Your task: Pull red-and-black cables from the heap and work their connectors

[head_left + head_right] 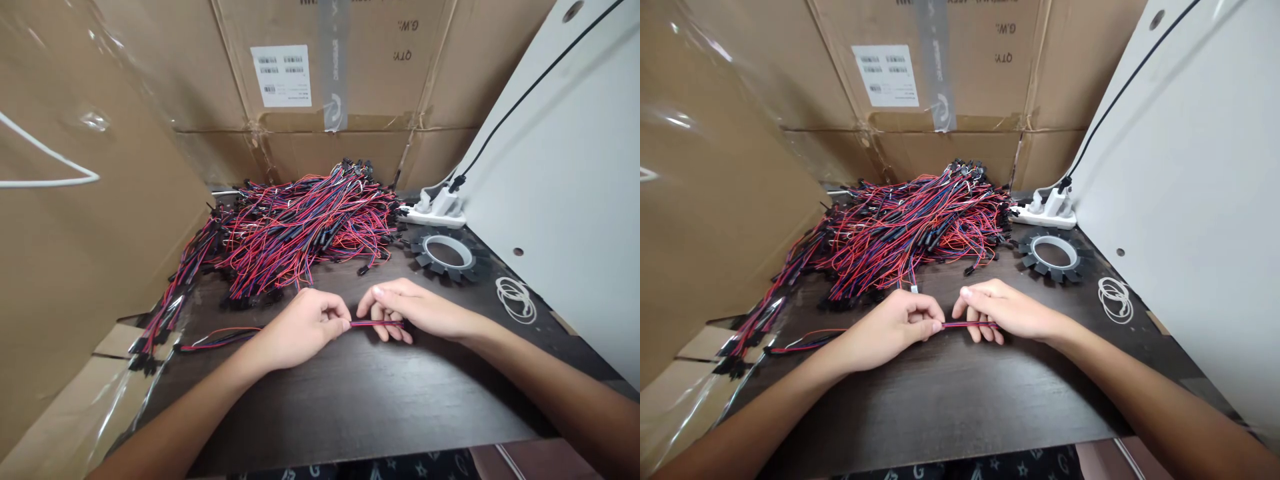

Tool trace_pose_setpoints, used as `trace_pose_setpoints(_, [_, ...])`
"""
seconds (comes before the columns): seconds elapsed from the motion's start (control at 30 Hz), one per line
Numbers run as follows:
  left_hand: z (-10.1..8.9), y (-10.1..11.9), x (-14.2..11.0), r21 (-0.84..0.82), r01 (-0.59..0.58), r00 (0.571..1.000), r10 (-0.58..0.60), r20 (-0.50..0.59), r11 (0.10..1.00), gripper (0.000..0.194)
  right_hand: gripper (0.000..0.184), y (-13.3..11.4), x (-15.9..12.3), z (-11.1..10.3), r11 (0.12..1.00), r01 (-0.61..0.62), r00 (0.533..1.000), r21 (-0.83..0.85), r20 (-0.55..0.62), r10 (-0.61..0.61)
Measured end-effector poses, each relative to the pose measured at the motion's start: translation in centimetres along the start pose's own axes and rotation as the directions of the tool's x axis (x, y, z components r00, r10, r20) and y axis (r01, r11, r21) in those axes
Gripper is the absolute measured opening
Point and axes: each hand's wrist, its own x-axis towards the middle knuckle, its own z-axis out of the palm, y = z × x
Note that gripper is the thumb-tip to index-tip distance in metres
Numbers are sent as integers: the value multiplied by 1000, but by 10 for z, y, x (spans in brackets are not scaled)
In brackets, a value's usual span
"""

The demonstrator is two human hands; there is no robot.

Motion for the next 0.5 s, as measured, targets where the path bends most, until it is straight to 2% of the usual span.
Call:
trace_pose_setpoints(0.27, [0, 1, 1, -43, 8, 1000, -8, -2, 999, 15, 56, -1, 0, -1, 999, 5, 999, 52, 48, -8])
trace_pose_setpoints(0.5, [-6, 1, 0, -65, 19, 1000, -20, -7, 998, 15, 34, -3, -2, -6, 993, -56, 997, 100, 51, 51])
